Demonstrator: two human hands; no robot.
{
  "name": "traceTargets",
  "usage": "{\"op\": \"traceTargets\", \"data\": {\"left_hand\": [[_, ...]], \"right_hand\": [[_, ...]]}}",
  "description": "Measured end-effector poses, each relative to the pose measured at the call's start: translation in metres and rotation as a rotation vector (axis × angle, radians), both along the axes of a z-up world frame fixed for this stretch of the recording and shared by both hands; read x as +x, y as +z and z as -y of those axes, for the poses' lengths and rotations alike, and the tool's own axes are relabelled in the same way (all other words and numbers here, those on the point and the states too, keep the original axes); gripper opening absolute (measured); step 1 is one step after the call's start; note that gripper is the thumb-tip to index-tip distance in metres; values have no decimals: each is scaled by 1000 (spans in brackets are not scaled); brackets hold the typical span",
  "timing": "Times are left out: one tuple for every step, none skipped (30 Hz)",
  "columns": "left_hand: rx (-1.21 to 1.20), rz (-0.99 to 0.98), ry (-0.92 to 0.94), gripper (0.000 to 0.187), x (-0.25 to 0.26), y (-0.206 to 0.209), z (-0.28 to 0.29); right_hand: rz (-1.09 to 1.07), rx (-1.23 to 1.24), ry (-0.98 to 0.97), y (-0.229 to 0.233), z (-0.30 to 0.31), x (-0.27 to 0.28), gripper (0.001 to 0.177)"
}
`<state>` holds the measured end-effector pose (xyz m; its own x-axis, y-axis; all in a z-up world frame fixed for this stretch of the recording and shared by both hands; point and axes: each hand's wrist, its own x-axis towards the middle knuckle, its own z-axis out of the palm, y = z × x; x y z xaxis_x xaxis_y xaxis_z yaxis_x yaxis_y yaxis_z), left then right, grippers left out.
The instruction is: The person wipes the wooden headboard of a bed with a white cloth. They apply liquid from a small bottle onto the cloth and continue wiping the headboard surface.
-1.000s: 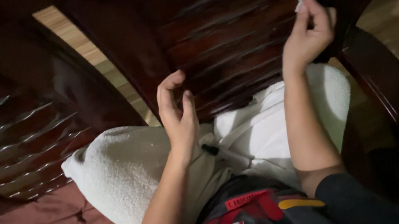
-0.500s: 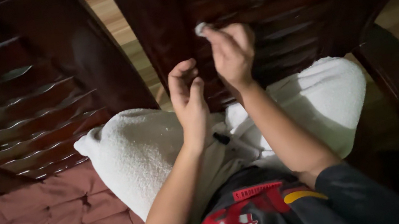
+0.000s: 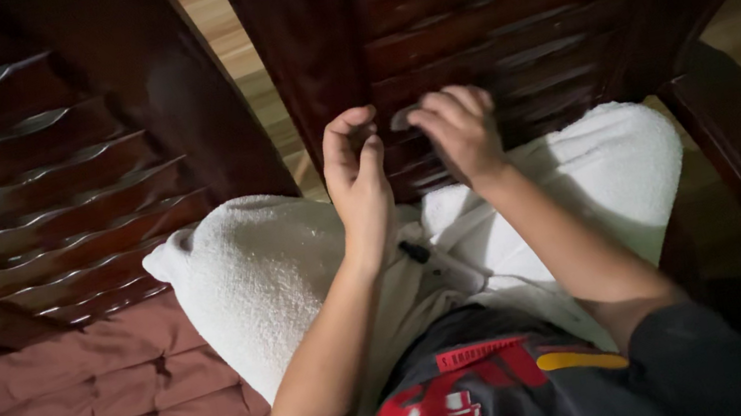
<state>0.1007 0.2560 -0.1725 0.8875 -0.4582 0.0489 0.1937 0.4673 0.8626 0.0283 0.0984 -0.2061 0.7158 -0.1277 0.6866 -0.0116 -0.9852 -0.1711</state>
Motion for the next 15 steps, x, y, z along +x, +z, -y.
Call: {"op": "traceTargets", "data": {"left_hand": [[13,6,2,27,0,-1,1],[28,9,7,27,-1,-3,3],[33,1,5,27,-2,-5,4],[40,-5,-3,27,-2,-7,5],[47,-10,-12,26,-2,-9,6],[40,-5,-24,26,-1,-11,8],[32,0,-36,26,-1,-12,7],[28,-1,-48,25,-2,-14,6],[26,-13,-51,25,-3,-17,7],[25,-23,-54,25,-4,-18,8],[24,-33,-57,25,-4,-19,8],[31,-23,-61,25,-5,-20,9],[39,-13,-64,24,-5,-20,9],[45,-3,-65,24,-5,-19,10],[50,-14,-71,24,-5,-19,10]], "right_hand": [[30,42,-50,-6,3,-2,15],[57,84,-98,-9,6,-5,15],[54,142,-103,-10,11,-11,16],[53,201,-115,-7,16,-19,18],[53,260,-127,-5,20,-26,20],[125,373,-161,-1,26,-30,18],[198,486,-194,3,36,-37,16],[233,384,-243,8,51,-47,13],[266,281,-290,14,72,-57,11],[297,331,-348,18,92,-67,11],[328,380,-407,23,111,-77,11],[363,438,-456,26,130,-85,10],[398,497,-504,27,145,-90,11],[414,538,-472,25,157,-91,11],[431,579,-439,24,166,-92,12]]}}
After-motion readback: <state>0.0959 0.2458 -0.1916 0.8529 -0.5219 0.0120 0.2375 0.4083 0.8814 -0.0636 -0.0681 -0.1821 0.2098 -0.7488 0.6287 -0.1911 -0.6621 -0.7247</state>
